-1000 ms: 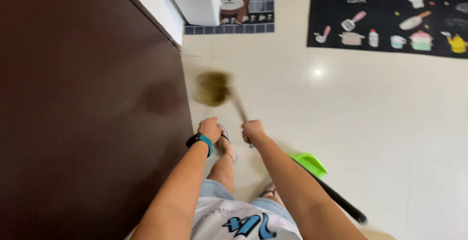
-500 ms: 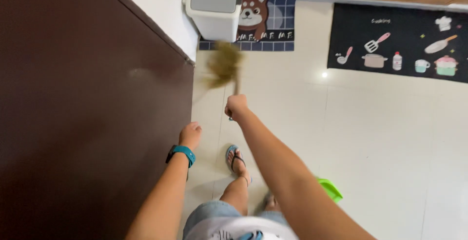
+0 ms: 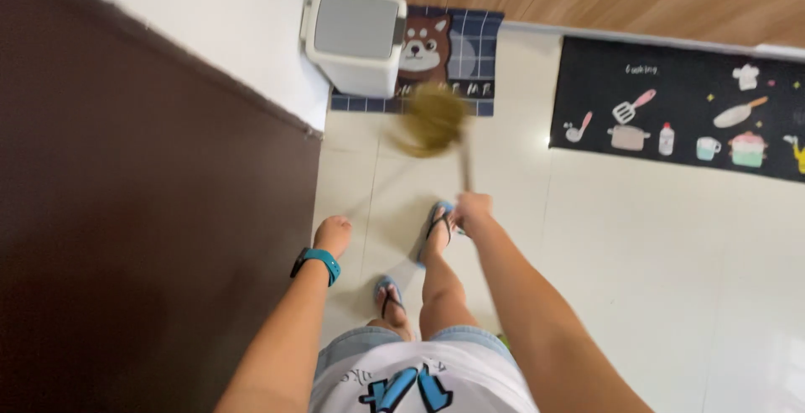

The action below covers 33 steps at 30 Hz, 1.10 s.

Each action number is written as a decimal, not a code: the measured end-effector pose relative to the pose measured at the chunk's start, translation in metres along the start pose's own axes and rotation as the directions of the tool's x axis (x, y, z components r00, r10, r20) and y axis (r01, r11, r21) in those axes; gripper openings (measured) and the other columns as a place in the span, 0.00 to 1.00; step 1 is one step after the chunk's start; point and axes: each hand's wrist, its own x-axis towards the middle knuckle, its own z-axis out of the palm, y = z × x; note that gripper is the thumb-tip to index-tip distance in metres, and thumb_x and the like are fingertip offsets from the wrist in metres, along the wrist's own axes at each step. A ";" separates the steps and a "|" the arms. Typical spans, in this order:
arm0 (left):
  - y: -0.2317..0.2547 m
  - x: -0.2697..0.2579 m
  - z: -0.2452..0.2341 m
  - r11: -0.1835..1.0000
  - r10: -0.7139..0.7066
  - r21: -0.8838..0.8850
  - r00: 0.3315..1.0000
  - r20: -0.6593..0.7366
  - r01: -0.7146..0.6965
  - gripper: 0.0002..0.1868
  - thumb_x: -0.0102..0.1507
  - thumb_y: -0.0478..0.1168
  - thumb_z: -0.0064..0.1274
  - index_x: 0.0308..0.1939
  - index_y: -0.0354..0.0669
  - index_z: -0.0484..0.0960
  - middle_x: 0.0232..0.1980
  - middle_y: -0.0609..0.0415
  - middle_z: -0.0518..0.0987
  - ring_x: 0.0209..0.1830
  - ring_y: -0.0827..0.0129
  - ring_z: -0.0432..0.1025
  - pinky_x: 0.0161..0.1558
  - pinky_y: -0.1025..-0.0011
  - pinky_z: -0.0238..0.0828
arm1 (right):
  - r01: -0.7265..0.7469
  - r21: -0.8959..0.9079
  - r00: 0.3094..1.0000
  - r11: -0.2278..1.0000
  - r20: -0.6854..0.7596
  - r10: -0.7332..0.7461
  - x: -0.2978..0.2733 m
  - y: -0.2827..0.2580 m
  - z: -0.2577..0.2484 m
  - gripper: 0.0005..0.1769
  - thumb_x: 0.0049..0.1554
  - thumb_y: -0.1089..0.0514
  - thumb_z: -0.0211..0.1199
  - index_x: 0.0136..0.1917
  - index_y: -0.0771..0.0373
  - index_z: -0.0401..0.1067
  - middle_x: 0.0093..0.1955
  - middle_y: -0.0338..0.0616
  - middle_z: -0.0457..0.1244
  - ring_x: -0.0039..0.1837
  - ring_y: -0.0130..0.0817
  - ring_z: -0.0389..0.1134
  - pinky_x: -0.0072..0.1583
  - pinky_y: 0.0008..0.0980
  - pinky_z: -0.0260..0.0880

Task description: Sweep the stairs and floor, clean a mat, and dust a fan with a broom.

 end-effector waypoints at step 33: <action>0.058 0.545 -0.112 0.868 -0.486 -0.105 0.789 -0.375 0.485 0.36 0.63 0.52 0.56 0.66 0.26 0.69 0.62 0.30 0.74 0.61 0.38 0.72 0.61 0.52 0.68 | -0.267 0.716 0.964 0.645 0.182 0.196 0.149 -0.331 0.248 0.05 0.51 0.54 0.55 0.36 0.55 0.66 0.35 0.38 0.62 0.39 0.36 0.59 0.45 0.37 0.61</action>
